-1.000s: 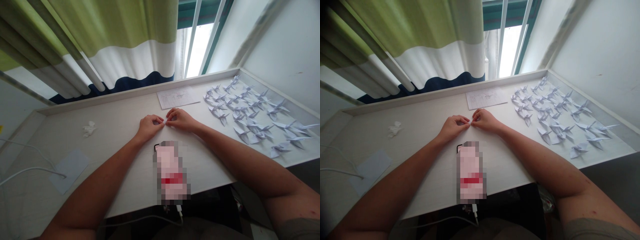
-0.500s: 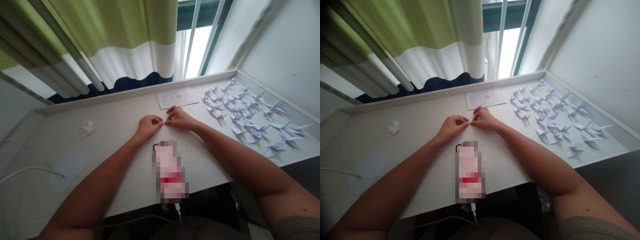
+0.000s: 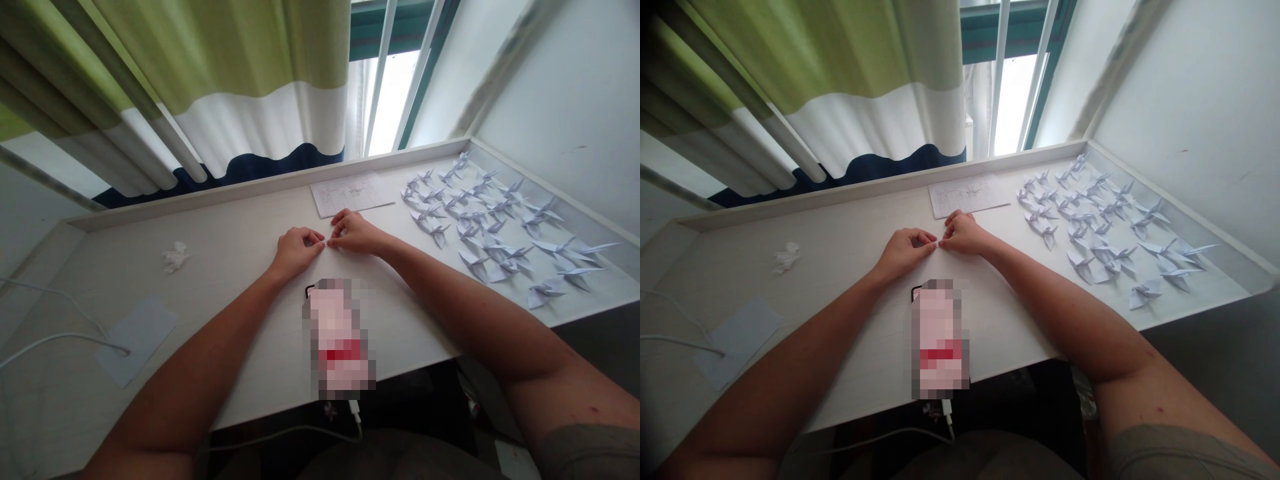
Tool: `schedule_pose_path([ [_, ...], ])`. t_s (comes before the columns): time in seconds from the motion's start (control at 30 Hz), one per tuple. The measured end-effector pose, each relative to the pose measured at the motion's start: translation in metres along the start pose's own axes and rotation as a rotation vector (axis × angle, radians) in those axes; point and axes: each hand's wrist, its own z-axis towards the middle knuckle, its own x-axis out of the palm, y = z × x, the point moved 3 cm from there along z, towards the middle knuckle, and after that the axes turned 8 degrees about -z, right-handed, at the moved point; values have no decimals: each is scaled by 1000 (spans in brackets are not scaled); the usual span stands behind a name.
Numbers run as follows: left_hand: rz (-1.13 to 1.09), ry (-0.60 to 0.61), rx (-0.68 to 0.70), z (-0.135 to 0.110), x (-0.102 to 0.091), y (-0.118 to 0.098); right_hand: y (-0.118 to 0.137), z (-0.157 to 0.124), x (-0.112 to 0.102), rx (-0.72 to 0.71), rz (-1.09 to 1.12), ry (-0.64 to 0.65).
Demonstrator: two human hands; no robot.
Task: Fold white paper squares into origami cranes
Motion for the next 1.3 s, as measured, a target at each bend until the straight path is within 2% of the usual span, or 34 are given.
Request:
schedule_pose_path([
  [0.13, -43, -2, -27, 0, 1, 2, 0, -1, -3, 36, 53, 7],
  [0.3, -72, -13, -43, 1, 1, 5, -13, -6, -14, 181, 348, -27],
  [0.5, -82, -11, -35, 1, 1, 5, -13, -10, -17, 210, 414, -32],
  [0.8, -83, -8, -48, 1, 1, 3, -10, -6, -9, 63, 186, -70],
  [1.13, -80, -15, -58, 2, 2, 3, -8, -5, -10, 41, 106, -33],
  [1.3, -91, -13, -70, 2, 2, 4, -8, -3, -10, -19, 42, -15],
])
